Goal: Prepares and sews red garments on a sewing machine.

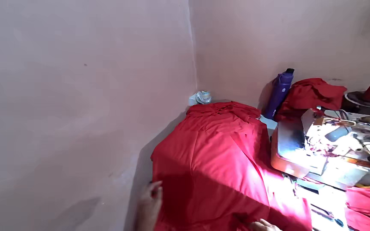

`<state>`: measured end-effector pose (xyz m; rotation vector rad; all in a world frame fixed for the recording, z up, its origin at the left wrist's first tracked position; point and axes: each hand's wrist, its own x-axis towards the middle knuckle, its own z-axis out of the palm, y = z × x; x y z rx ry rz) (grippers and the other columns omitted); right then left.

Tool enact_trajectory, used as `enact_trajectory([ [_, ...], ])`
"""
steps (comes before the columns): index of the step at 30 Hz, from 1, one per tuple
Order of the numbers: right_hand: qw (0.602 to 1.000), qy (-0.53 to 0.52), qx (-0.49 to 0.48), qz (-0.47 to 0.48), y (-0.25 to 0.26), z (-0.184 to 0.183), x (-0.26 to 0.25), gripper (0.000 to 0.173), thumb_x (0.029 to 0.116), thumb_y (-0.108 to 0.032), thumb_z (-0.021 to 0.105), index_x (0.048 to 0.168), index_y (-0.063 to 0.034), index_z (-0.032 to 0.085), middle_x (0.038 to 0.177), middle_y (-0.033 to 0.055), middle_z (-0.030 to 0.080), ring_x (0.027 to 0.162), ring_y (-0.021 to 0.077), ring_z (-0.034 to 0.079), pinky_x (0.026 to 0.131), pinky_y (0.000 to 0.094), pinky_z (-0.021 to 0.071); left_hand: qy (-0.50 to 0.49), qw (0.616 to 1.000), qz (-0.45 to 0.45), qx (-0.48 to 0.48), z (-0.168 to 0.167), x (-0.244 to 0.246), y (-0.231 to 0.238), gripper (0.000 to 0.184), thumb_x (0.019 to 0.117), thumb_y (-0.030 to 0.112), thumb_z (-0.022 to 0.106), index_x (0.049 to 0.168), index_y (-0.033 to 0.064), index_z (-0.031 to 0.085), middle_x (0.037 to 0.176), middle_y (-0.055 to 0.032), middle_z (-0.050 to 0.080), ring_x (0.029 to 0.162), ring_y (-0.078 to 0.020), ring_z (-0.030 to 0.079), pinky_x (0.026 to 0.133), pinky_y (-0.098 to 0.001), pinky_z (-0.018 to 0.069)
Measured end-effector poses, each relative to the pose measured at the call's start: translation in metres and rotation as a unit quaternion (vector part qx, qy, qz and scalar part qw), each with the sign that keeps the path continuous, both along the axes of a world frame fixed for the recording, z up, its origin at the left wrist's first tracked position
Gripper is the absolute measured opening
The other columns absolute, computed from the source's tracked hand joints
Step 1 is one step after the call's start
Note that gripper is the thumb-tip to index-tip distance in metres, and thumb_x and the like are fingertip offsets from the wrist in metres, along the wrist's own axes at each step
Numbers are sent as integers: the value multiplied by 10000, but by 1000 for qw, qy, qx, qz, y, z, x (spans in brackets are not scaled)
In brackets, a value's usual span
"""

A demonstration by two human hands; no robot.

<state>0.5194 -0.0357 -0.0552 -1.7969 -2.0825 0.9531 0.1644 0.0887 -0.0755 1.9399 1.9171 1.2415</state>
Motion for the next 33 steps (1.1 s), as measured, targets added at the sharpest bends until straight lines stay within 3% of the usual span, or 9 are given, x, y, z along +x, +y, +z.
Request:
enact_trajectory([
  [5, 964, 41, 226, -136, 29, 6, -6, 240, 983, -129, 612, 1099, 47, 727, 1102, 251, 702, 1016, 429, 694, 869, 591, 545, 1, 964, -260, 45, 1, 131, 56, 272, 900, 3, 655, 1157, -52, 722, 1188, -215, 705, 1113, -336, 688, 981, -458, 549],
  [9, 926, 32, 293, -237, 65, -17, 7, 398, 947, -142, 654, 1284, 70, 645, 1239, 314, 642, 1094, 478, 660, 895, 597, 532, 76, 922, -379, -30, 6, 213, 106, 476, 921, 109, 657, 1389, 33, 619, 1469, -195, 552, 1395, -325, 500, 1166, -467, 386],
  [11, 921, 37, 279, -268, 77, -27, 14, 537, 947, -183, 666, 1400, 84, 555, 1320, 351, 586, 1154, 504, 624, 952, 611, 500, 134, 913, -379, -61, 8, 247, 130, 525, 945, 177, 612, 1459, 80, 566, 1543, -191, 476, 1474, -353, 387, 1206, -532, 278],
  [14, 912, 11, 290, -291, 88, -32, 19, 600, 931, -240, 691, 1412, 86, 542, 1288, 340, 616, 1112, 492, 654, 936, 591, 520, 160, 923, -339, -92, 9, 287, 161, 485, 971, 147, 537, 1452, 108, 577, 1565, -182, 449, 1498, -355, 341, 1217, -582, 205],
  [17, 913, 1, 278, -298, 89, -36, 21, 588, 941, -286, 677, 1384, 87, 570, 1277, 335, 621, 1143, 496, 634, 978, 602, 488, 146, 935, -307, -96, 13, 307, 186, 407, 955, 48, 507, 1322, 89, 679, 1492, -189, 516, 1426, -352, 433, 1178, -577, 266],
  [21, 901, 13, 307, -307, 90, -42, 20, 513, 934, -286, 665, 1306, 67, 649, 1316, 336, 610, 1199, 513, 608, 1013, 609, 467, 31, 951, -306, 24, 21, 314, 208, 222, 982, 129, 603, 1069, 24, 778, 1234, -208, 685, 1198, -370, 627, 1043, -573, 437],
  [26, 886, 77, 328, -319, 90, -44, 19, 265, 934, -169, 636, 989, 76, 721, 1251, 345, 627, 1176, 498, 611, 1014, 569, 466, -43, 936, -343, 61, 53, 319, 220, 147, 930, 140, 707, 983, 21, 775, 1097, -145, 725, 1103, -304, 660, 966, -572, 464],
  [29, 889, 66, 315, -325, 88, -41, 20, 250, 941, -162, 623, 944, 62, 733, 1177, 287, 674, 1125, 442, 643, 980, 543, 483, 51, 940, -335, -36, 45, 327, 223, 203, 944, 209, 699, 1060, 61, 775, 1171, -137, 712, 1189, -321, 621, 1016, -619, 405],
  [33, 889, 48, 311, -333, 85, -38, 21, 262, 931, -190, 621, 952, 39, 747, 1154, 264, 695, 1106, 433, 658, 964, 561, 482, 173, 931, -281, -155, 29, 333, 217, 417, 990, 349, 637, 1332, 112, 661, 1357, -166, 612, 1301, -374, 525, 1037, -602, 386],
])
